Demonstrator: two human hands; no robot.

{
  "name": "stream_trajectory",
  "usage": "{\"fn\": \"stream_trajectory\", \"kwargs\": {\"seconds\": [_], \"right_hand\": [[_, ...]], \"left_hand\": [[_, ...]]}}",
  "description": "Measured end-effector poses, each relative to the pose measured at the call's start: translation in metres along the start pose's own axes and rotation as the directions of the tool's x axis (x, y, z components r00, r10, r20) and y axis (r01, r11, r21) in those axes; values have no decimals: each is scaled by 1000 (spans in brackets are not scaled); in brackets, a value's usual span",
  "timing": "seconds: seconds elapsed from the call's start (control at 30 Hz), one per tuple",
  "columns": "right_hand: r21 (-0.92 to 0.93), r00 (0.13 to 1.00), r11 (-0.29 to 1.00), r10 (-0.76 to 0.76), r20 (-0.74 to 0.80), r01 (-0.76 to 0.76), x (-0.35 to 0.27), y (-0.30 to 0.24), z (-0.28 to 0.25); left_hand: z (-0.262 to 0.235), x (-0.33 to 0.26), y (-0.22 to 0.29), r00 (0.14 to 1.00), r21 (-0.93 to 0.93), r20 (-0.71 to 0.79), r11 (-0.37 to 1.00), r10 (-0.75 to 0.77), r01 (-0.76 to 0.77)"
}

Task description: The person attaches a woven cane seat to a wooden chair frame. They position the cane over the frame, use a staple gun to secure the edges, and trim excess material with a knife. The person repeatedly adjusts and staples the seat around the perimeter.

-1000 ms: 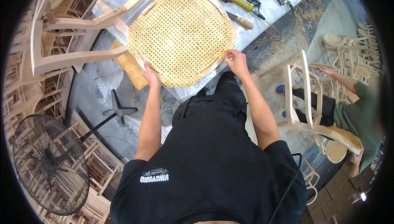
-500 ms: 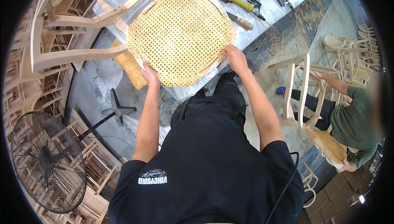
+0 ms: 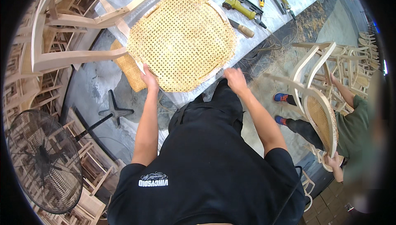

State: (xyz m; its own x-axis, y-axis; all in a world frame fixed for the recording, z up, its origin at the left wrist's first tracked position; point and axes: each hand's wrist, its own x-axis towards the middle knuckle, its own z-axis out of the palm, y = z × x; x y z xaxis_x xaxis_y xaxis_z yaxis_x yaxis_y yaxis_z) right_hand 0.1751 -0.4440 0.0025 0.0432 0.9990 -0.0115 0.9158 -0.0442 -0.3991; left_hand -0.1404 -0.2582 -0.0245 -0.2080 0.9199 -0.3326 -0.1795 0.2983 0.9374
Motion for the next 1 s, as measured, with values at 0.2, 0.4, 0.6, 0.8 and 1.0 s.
{"fn": "stream_trajectory", "kwargs": {"seconds": [0.2,0.4,0.6,0.8,1.0], "right_hand": [[-180,745,893,445,497,-413,-56,16,0],[500,844,730,537,3,-466,-11,5,12],[884,634,195,761,138,-425,30,-32,31],[920,562,-138,755,338,-367,30,-42,17],[868,569,-287,664,486,-406,35,-19,22]], "left_hand": [[4,-2,-1,999,-24,-40,1000,-4,3],[2,-4,1,999,-48,-30,999,-17,16],[0,2,0,1000,-58,3,998,-25,25],[-6,4,-9,1000,10,-14,1000,7,-7],[-1,3,-3,1000,14,-28,1000,3,-3]]}}
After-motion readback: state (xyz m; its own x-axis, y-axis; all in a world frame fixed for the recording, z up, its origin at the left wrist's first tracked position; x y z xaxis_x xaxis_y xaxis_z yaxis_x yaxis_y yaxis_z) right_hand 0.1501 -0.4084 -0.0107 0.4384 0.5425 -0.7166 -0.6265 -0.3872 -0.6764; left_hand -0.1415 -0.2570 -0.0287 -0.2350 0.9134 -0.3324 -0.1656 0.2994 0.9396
